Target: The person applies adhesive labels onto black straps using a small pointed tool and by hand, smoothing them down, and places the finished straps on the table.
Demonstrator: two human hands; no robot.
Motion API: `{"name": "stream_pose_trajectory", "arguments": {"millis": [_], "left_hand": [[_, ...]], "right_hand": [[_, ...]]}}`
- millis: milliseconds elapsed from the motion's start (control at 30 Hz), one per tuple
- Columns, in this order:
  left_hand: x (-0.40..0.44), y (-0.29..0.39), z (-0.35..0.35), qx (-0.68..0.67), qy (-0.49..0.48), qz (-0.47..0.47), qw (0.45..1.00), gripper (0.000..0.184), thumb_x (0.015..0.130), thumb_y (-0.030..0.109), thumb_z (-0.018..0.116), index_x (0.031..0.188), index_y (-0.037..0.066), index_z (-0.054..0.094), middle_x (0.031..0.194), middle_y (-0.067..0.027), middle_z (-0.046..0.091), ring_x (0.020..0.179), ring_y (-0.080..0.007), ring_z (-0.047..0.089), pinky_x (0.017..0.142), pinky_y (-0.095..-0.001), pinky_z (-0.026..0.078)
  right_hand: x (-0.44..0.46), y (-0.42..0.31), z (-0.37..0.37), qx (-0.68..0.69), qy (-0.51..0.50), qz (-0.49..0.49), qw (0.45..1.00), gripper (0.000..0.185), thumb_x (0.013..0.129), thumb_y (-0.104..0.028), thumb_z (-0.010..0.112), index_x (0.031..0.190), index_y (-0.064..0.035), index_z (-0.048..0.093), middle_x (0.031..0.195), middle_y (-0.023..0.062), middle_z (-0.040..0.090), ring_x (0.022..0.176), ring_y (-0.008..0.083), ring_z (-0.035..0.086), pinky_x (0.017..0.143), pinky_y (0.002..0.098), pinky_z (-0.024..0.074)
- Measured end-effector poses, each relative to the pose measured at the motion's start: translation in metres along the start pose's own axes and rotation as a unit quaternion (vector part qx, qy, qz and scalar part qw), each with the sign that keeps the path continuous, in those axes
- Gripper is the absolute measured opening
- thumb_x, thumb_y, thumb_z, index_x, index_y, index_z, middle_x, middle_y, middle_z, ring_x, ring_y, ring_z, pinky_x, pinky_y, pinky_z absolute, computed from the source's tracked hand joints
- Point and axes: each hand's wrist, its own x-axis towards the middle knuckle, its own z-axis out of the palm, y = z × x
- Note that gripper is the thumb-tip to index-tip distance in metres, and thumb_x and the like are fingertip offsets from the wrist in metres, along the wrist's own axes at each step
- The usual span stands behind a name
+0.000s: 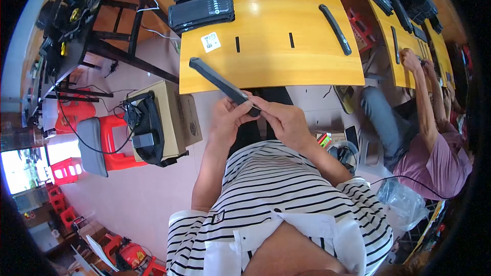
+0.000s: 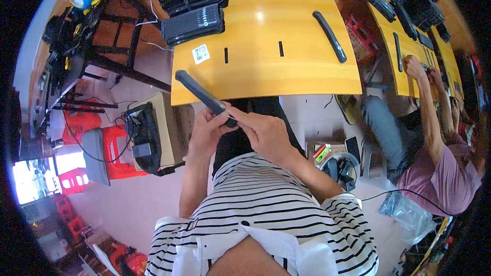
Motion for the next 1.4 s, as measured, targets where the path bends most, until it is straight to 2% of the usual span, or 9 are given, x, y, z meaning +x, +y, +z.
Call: {"name": "stream_pose_trajectory", "arguments": {"millis": [100, 133, 233, 767, 833, 1067, 1267, 1333, 1400], "left_hand": [[0.001, -0.003, 0.002, -0.015, 0.007, 0.008, 1.000, 0.021, 0.083, 0.003, 0.058, 0.102, -0.003, 0.053, 0.089, -0.0090, 0.061, 0.077, -0.0167, 0.064, 0.069, -0.0316, 0.056], [0.000, -0.003, 0.002, -0.007, 0.003, 0.003, 1.000, 0.021, 0.083, 0.004, 0.058, 0.102, -0.002, 0.053, 0.088, -0.0089, 0.061, 0.078, -0.0169, 0.063, 0.070, -0.0322, 0.056], [0.000, -0.003, 0.002, -0.042, -0.014, 0.005, 0.999, 0.021, 0.084, 0.004, 0.057, 0.103, -0.002, 0.052, 0.088, -0.0092, 0.061, 0.078, -0.0167, 0.064, 0.071, -0.0324, 0.056], [-0.004, 0.000, 0.000, -0.045, -0.028, -0.002, 0.999, 0.024, 0.086, 0.007, 0.055, 0.106, -0.003, 0.050, 0.090, -0.0131, 0.063, 0.080, -0.0202, 0.065, 0.073, -0.0313, 0.056], [-0.003, 0.000, -0.001, -0.032, -0.016, -0.027, 0.999, 0.027, 0.085, 0.009, 0.057, 0.107, -0.004, 0.050, 0.091, -0.0123, 0.062, 0.080, -0.0214, 0.065, 0.072, -0.0306, 0.057], [0.000, 0.002, -0.006, -0.031, -0.037, -0.052, 0.997, 0.026, 0.086, 0.008, 0.056, 0.107, -0.004, 0.049, 0.092, -0.0124, 0.061, 0.083, -0.0207, 0.064, 0.076, -0.0337, 0.055], [0.000, 0.001, -0.002, -0.017, -0.033, -0.050, 0.998, 0.026, 0.085, 0.007, 0.056, 0.107, -0.004, 0.048, 0.092, -0.0127, 0.061, 0.083, -0.0212, 0.064, 0.075, -0.0334, 0.055], [0.000, 0.002, 0.000, -0.008, -0.042, -0.045, 0.998, 0.025, 0.085, 0.006, 0.056, 0.107, -0.004, 0.048, 0.092, -0.0125, 0.060, 0.083, -0.0210, 0.064, 0.073, -0.0334, 0.055], [0.000, 0.001, -0.001, -0.008, -0.046, -0.046, 0.998, 0.025, 0.085, 0.005, 0.056, 0.107, -0.004, 0.048, 0.092, -0.0120, 0.060, 0.083, -0.0208, 0.064, 0.073, -0.0335, 0.055]], "right_hand": [[-0.003, 0.012, 0.003, 0.111, -0.022, 0.087, 0.990, 0.036, 0.084, -0.007, 0.053, 0.118, -0.0169, 0.057, 0.061, 0.0116, 0.056, 0.052, 0.0222, 0.055, 0.050, 0.0274, 0.0426], [-0.005, 0.015, -0.001, 0.213, -0.067, 0.162, 0.961, 0.036, 0.085, -0.007, 0.053, 0.120, -0.0153, 0.055, 0.055, 0.0060, 0.050, 0.049, 0.0120, 0.050, 0.049, 0.0224, 0.0400], [-0.005, 0.015, -0.008, 0.260, -0.081, 0.160, 0.949, 0.038, 0.085, -0.005, 0.053, 0.121, -0.0149, 0.054, 0.053, 0.0026, 0.046, 0.050, 0.0062, 0.045, 0.047, 0.0204, 0.0384], [-0.009, 0.013, -0.019, 0.225, -0.109, 0.155, 0.956, 0.043, 0.083, 0.003, 0.049, 0.123, -0.0120, 0.053, 0.061, 0.0024, 0.052, 0.054, 0.0076, 0.041, 0.051, 0.0204, 0.0370], [-0.010, 0.016, -0.016, 0.107, -0.051, 0.037, 0.992, 0.044, 0.081, 0.003, 0.051, 0.122, -0.0116, 0.054, 0.064, 0.0074, 0.056, 0.052, 0.0102, 0.043, 0.051, 0.0228, 0.0385], [-0.006, 0.020, -0.014, 0.050, -0.040, -0.031, 0.997, 0.047, 0.075, 0.003, 0.055, 0.120, -0.0118, 0.055, 0.066, 0.0083, 0.056, 0.050, 0.0145, 0.047, 0.050, 0.0255, 0.0401], [-0.008, 0.025, -0.007, 0.235, -0.059, 0.127, 0.962, 0.034, 0.083, -0.004, 0.054, 0.115, -0.0145, 0.059, 0.060, 0.0040, 0.055, 0.052, 0.0104, 0.051, 0.049, 0.0243, 0.0410], [-0.008, 0.031, -0.008, 0.407, -0.090, 0.197, 0.888, 0.030, 0.087, -0.006, 0.053, 0.115, -0.0109, 0.059, 0.060, -0.0008, 0.052, 0.052, 0.0053, 0.045, 0.047, 0.0212, 0.0380], [-0.007, 0.028, -0.012, 0.424, -0.096, 0.210, 0.876, 0.029, 0.087, -0.006, 0.053, 0.115, -0.0099, 0.059, 0.060, -0.0020, 0.050, 0.052, 0.0047, 0.043, 0.047, 0.0209, 0.0371]]}}
